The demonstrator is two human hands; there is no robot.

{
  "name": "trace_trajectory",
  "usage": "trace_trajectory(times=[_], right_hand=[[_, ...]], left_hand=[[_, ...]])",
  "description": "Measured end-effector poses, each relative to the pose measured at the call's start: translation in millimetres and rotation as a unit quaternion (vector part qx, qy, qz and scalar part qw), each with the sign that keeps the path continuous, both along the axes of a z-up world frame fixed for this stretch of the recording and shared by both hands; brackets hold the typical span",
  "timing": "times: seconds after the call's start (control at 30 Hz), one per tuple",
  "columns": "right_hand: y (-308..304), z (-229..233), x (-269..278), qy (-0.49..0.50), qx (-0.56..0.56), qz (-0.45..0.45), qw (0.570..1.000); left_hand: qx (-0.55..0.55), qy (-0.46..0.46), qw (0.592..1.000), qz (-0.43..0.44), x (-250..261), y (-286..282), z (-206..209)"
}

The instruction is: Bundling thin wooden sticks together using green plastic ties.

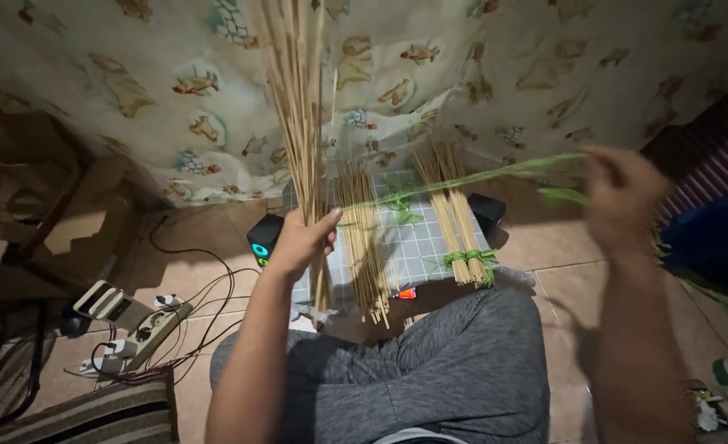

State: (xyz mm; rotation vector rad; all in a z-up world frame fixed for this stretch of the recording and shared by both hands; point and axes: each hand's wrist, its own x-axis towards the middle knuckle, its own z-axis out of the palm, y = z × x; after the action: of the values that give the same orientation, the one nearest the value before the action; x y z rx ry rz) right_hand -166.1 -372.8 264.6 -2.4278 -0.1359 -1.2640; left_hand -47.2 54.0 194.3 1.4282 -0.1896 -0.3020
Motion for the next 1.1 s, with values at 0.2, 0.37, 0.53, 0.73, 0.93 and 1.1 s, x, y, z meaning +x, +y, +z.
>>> trace_trajectory(times=[0.2,0.37,0.53,0.73,0.93,1.1], right_hand=[[-151.7,-100.0,-72.7,-0.043,0.102,-0.205,0.972],[-226.3,-210.5,-145.0,-0.009,0.346,-0.182,0.92],[-160.5,-262.2,-217.5,0.014,0.208,-0.411,0.887],[-294.5,-495.7,-272.2,0.506,-0.269,-0.56,0.598],[-76.2,-306.3,-147.2,0.247,-0.133,-0.353,0.892],[115.9,-90.4,-64.4,0.162,0.165,0.103,0.967]], left_hand=[[0.011,-0.02,1.0,0.003,4.9,11.1,-5.4],[0.006,-0.022,0.999,0.023,-2.9,14.1,1.4],[0.095,-0.047,0.992,0.062,-11.9,9.3,16.6],[0.191,-0.131,0.969,0.089,-32.2,-7.1,35.6],[0.155,-0.131,0.977,0.072,-47.4,-26.1,39.1],[0.064,-0.122,0.99,0.007,-62.1,-53.0,38.0]])
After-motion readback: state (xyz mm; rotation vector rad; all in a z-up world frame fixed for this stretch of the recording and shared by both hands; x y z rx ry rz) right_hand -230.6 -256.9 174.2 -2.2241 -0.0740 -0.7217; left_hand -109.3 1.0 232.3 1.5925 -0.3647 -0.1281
